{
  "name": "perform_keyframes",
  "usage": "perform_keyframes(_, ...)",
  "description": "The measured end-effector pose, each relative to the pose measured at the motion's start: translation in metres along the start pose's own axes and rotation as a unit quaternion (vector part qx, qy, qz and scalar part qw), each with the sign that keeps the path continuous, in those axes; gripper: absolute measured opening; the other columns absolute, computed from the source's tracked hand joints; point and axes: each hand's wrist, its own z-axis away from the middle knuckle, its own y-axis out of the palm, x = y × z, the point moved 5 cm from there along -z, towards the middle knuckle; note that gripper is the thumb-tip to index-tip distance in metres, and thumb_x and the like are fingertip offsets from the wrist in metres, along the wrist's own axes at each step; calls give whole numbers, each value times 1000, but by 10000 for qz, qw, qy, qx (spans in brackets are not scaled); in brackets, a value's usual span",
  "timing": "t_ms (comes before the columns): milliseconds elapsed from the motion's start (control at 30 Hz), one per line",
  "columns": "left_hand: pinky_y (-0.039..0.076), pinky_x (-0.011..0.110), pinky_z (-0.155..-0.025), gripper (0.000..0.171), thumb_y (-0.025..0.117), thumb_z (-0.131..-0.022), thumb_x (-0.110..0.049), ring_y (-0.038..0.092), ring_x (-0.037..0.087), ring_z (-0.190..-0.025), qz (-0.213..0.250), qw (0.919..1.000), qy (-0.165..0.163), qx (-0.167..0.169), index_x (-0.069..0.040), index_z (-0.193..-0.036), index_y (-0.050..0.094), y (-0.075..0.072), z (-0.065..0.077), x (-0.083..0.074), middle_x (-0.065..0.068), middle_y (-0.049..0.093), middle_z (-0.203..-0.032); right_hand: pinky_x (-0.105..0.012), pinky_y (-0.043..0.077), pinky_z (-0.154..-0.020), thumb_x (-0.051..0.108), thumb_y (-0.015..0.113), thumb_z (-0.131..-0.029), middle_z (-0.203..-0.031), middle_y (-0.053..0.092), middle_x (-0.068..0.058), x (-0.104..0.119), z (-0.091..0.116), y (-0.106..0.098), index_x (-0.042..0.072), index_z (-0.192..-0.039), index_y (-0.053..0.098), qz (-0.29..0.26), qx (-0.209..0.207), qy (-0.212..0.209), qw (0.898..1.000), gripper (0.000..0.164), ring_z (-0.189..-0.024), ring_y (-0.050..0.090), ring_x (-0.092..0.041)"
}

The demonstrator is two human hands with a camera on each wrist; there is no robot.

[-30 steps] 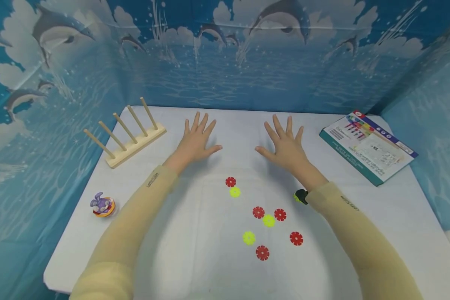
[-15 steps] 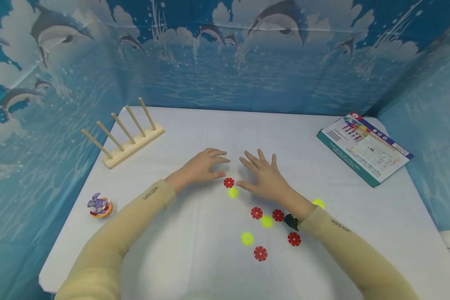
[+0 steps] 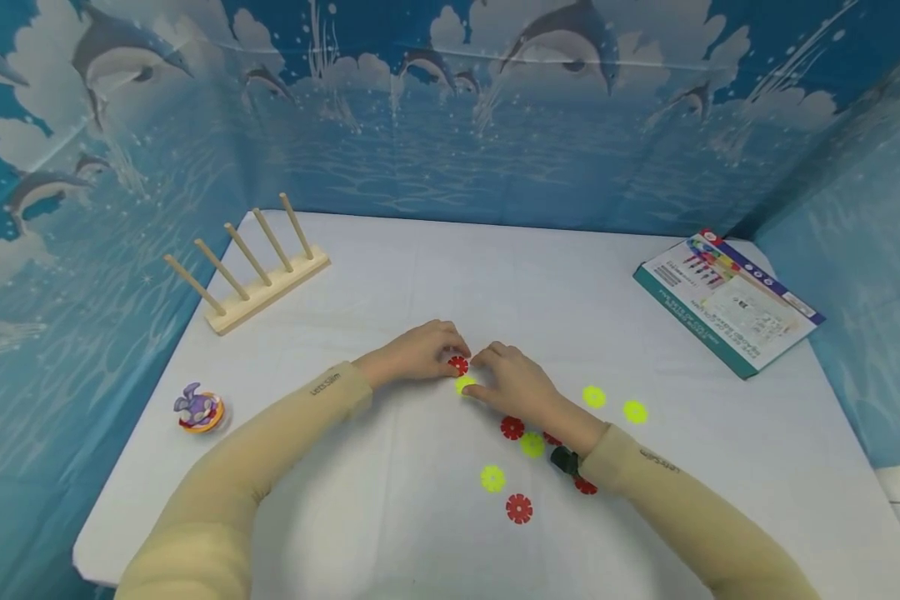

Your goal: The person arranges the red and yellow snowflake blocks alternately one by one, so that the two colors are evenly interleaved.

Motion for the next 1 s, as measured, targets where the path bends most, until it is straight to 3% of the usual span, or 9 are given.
perform_keyframes(367,43,25,-76,20,77,-86,-19,51,14,-86,362,9987,-295,225,-11,-101,66,-1,-4,3,2,57,-96,-37,51,-87,30,81,-81,-104,62,-8,-1,-18,10,2,-108,68,-684,537,747,9934,41,-92,59,-21)
perform_keyframes(533,43,23,-75,23,80,-83,-17,53,13,-84,617,9968,-462,234,-11,-95,62,-1,-4,9,1,59,-91,-32,50,-80,24,82,-80,-96,59,-7,1,-23,13,2,-101,67,-678,609,864,9921,35,-84,55,-18)
perform_keyframes(767,45,22,-73,24,80,-82,-14,56,11,-78,971,9940,-453,202,-10,-91,59,-2,-2,11,1,63,-84,-29,46,-73,16,82,-79,-90,59,-5,1,-26,16,5,-93,63,-811,702,963,9896,26,-81,52,-17)
perform_keyframes(1000,44,23,-71,18,78,-84,-13,55,10,-73,1476,9857,-749,325,-12,-91,61,-6,8,25,-1,63,-79,-24,44,-65,13,81,-79,-81,60,-4,-5,-36,16,5,-96,64,-1510,1082,951,9780,25,-73,53,-15)
